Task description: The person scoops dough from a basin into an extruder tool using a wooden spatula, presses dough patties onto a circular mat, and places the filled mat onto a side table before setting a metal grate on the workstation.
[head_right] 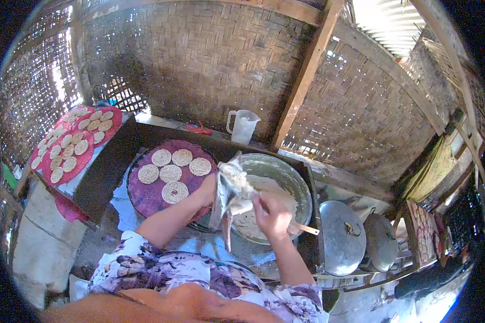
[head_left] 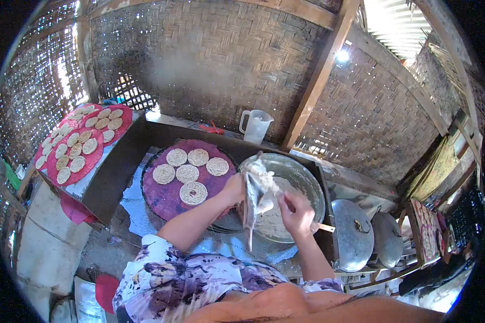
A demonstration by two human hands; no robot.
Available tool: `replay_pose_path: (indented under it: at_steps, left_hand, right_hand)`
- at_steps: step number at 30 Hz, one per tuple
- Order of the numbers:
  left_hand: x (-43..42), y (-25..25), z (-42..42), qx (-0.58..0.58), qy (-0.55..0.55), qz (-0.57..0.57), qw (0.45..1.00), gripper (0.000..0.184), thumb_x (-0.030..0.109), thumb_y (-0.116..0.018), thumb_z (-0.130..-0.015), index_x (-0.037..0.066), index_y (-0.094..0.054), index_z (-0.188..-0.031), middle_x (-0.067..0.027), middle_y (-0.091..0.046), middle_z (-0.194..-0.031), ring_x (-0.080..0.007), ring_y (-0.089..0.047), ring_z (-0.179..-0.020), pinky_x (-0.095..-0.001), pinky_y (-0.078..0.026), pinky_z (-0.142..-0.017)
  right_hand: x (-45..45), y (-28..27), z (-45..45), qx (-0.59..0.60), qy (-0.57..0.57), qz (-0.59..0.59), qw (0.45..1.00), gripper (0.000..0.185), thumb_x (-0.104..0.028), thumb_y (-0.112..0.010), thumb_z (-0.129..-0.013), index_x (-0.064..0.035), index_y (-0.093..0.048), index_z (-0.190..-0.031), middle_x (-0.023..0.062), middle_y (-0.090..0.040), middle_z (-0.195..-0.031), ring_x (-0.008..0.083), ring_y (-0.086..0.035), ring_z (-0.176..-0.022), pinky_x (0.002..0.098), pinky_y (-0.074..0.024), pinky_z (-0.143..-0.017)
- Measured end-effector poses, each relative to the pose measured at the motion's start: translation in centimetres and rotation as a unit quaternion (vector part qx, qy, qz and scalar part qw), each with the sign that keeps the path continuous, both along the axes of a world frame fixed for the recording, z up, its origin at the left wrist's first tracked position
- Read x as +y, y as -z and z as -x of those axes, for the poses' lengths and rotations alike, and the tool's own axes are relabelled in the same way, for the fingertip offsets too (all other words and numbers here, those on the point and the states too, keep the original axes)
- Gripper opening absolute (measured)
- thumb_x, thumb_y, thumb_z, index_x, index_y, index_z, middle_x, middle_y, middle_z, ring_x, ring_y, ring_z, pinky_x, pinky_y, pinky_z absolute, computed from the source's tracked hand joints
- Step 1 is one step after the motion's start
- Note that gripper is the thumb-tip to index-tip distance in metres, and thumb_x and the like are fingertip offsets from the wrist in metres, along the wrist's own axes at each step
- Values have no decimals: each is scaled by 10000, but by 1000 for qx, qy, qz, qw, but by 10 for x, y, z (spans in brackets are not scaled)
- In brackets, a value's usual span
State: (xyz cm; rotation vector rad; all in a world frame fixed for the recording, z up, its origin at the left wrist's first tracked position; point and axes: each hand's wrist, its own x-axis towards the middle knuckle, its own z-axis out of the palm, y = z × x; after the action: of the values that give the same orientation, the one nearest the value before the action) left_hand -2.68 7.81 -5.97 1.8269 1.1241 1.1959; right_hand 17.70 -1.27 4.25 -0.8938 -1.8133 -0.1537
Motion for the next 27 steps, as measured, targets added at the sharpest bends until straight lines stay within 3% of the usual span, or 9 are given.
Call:
replay_pose_path:
  at_steps: [3, 6, 7, 11, 14, 19, 20, 23, 27]
  left_hand:
    - [22, 21, 25, -202, 44, 134, 969, 296, 195, -458, -871, 10, -523, -1093, -116, -594, -943, -204, -591, -796, -331, -497, -754]
    - [38, 18, 24, -473, 120, 318, 813, 299, 231, -441, -884, 34, -517, -1096, -101, -591, -934, -208, -591, -741, -343, -508, -714]
    - [20, -2, 13, -491, 117, 336, 795, 287, 215, -447, -883, 46, -515, -1105, -92, -591, -952, -205, -590, -746, -345, -507, -708]
    - [0, 4, 0, -225, 95, 115, 963, 240, 113, -438, -870, 31, -544, -1069, -86, -603, -926, -174, -581, -805, -330, -494, -721]
    - [7, -9, 6, -449, 124, 307, 830, 223, 124, -477, -846, -14, -590, -981, -100, -616, -810, -182, -590, -747, -334, -487, -689]
    - [-32, -53, 41, -438, 148, 157, 873, 228, 128, -550, -801, -3, -578, -986, -103, -611, -816, -193, -599, -754, -347, -497, -696]
    - [-32, -50, 51, -433, 159, 119, 879, 232, 123, -563, -791, -2, -578, -985, -104, -611, -821, -189, -598, -757, -348, -498, -701]
    - [-41, -61, 70, -423, 164, 23, 891, 291, 96, -628, -729, 13, -561, -1001, -87, -583, -824, -192, -579, -780, -401, -478, -769]
    - [-70, -114, 54, -492, 230, -29, 839, 396, 58, -706, -633, 63, -539, -991, -13, -462, -774, -179, -517, -784, -519, -340, -984]
  right_hand:
    - [-18, 19, -14, -5, -57, 166, 984, 184, -179, -707, -725, -24, -641, -798, 101, -631, -683, 173, -615, -565, 259, -490, -549]
    - [-13, 9, -23, 75, -98, 275, 953, 210, -203, -701, -732, -30, -651, -841, 105, -644, -724, 140, -622, -621, 250, -489, -590]
    - [-8, -1, -26, 75, -83, 287, 951, 216, -210, -698, -736, -33, -652, -851, 105, -647, -730, 135, -622, -629, 251, -489, -598]
    - [24, 0, -29, 37, 60, 214, 974, 218, -218, -694, -740, -57, -662, -884, 99, -644, -714, 152, -616, -608, 288, -481, -568]
    - [3, 9, -25, 46, 4, 207, 977, 223, -208, -701, -735, -46, -661, -882, 83, -634, -679, 133, -604, -596, 272, -472, -550]
    - [-13, 15, -55, 74, -140, 364, 918, 244, -194, -708, -728, -13, -649, -881, 72, -620, -679, 86, -562, -598, 220, -454, -569]
    - [-11, 10, -61, 132, -126, 400, 898, 246, -197, -707, -724, -11, -647, -874, 87, -629, -704, 103, -572, -629, 224, -454, -594]
    - [-2, -6, -76, -117, 173, 398, 893, 315, -290, -626, -774, -48, -630, -976, 128, -640, -843, 194, -603, -797, 331, -468, -691]
    - [3, 21, -42, 53, -151, 463, 872, 586, -512, -418, -841, -78, -436, -1234, 130, -466, -1204, 255, -459, -1082, 388, -383, -875]
